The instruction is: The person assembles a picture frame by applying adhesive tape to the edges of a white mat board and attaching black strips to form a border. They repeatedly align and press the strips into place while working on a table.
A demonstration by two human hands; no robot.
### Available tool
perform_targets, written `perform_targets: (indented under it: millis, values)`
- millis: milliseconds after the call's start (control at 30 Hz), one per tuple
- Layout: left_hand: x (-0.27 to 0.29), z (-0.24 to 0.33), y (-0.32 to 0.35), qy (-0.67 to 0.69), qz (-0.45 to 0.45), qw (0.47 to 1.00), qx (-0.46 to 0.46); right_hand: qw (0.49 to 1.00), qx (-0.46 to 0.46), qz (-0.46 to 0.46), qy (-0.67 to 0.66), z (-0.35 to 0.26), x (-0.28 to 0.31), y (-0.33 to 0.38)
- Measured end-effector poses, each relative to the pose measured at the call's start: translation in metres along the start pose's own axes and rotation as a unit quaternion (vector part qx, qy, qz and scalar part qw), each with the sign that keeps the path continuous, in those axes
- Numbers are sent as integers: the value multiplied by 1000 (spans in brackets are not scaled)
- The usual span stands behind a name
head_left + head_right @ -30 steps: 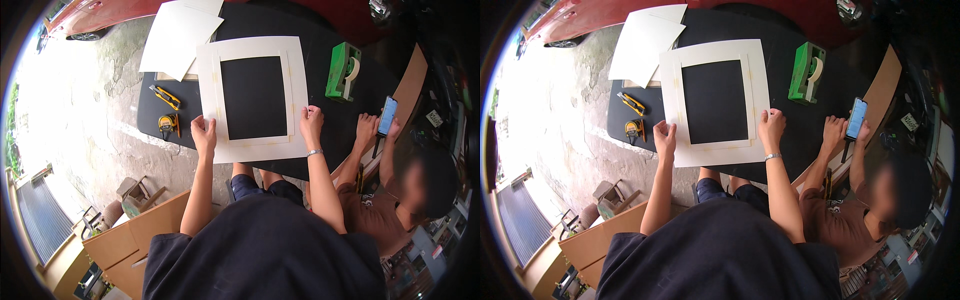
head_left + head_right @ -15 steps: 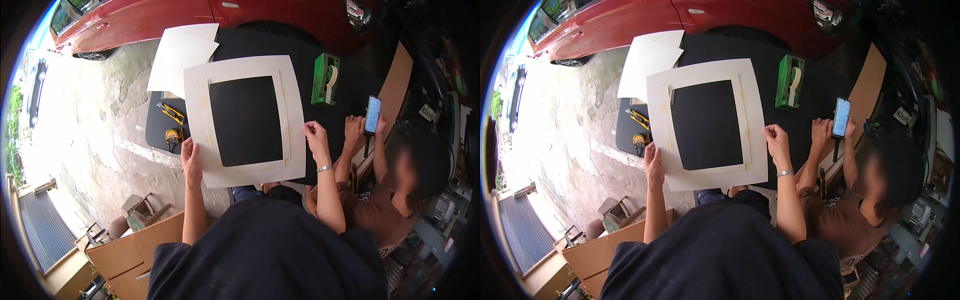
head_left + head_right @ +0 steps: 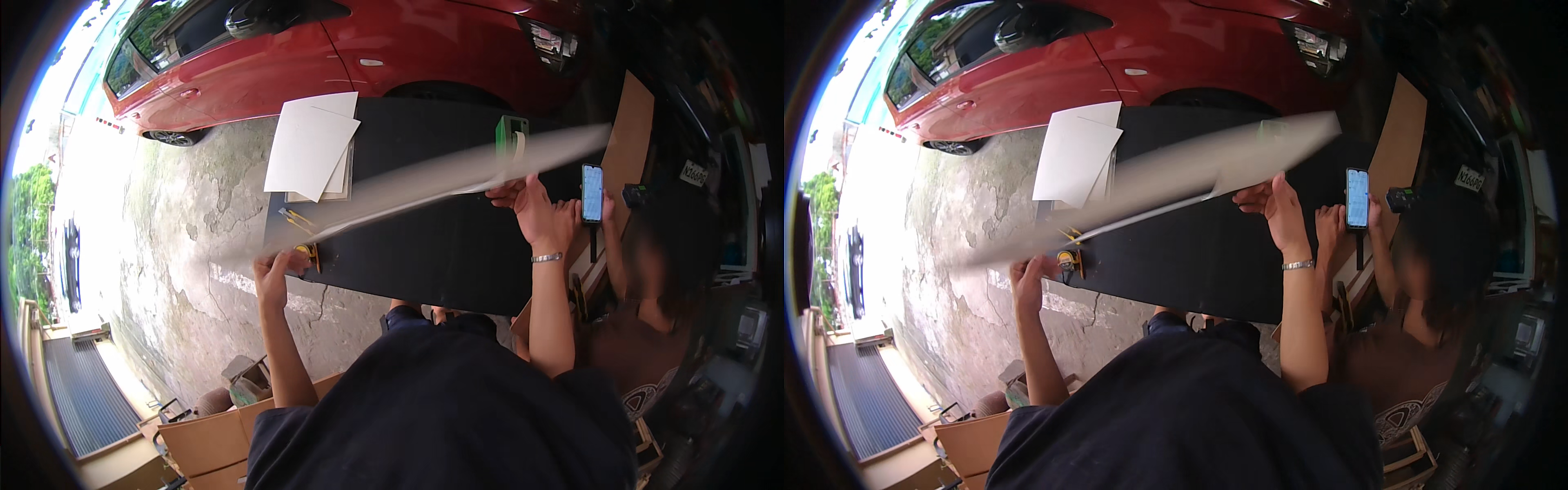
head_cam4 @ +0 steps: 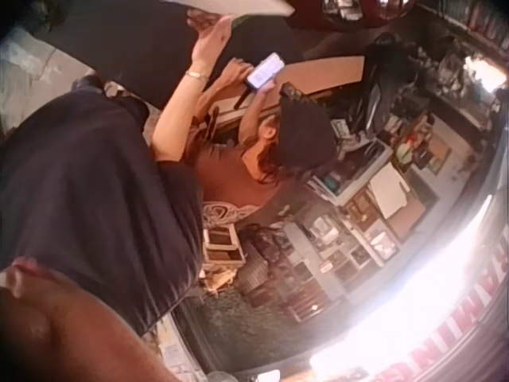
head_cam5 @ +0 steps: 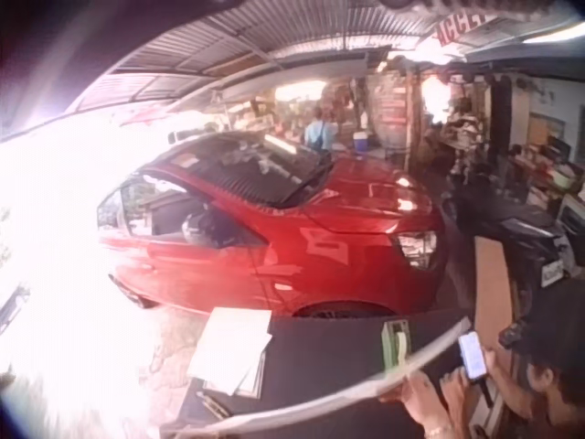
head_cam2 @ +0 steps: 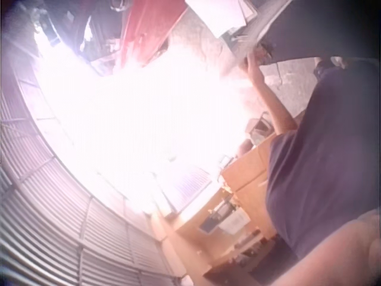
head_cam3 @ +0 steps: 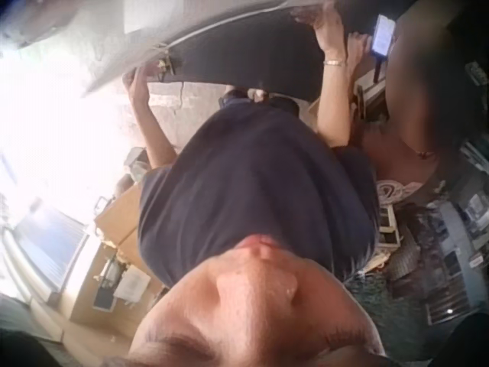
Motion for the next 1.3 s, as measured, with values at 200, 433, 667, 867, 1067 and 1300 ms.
perform_targets:
  millis: [200,433,667,867,1067,1300]
  values:
    - [-8,-60,13,74,17,996,52,988,-83,-67,114,12,10,-6]
    - [-6,-118,23,144,60,984,83,954,-144,-127,229,19,-3,-25]
    - [1,-140,45,166,82,979,85,942,-110,-137,286,22,-21,-49]
    - [-10,-155,66,171,74,976,111,927,-70,-128,345,13,-31,-81]
    - [-83,-233,112,204,11,951,233,820,149,-14,552,3,-79,-129]
    - [-122,-333,156,237,52,901,360,865,108,248,422,48,-12,33]
Point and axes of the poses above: each hand's wrist, its own y-axis away from the middle knuckle, its own x-axis out of the back of the hand, z = x × y, the point moved 8 cm from there along -y, towards the middle knuckle, and after that the axes turned 10 degrees about y, right-handed, at the moved point
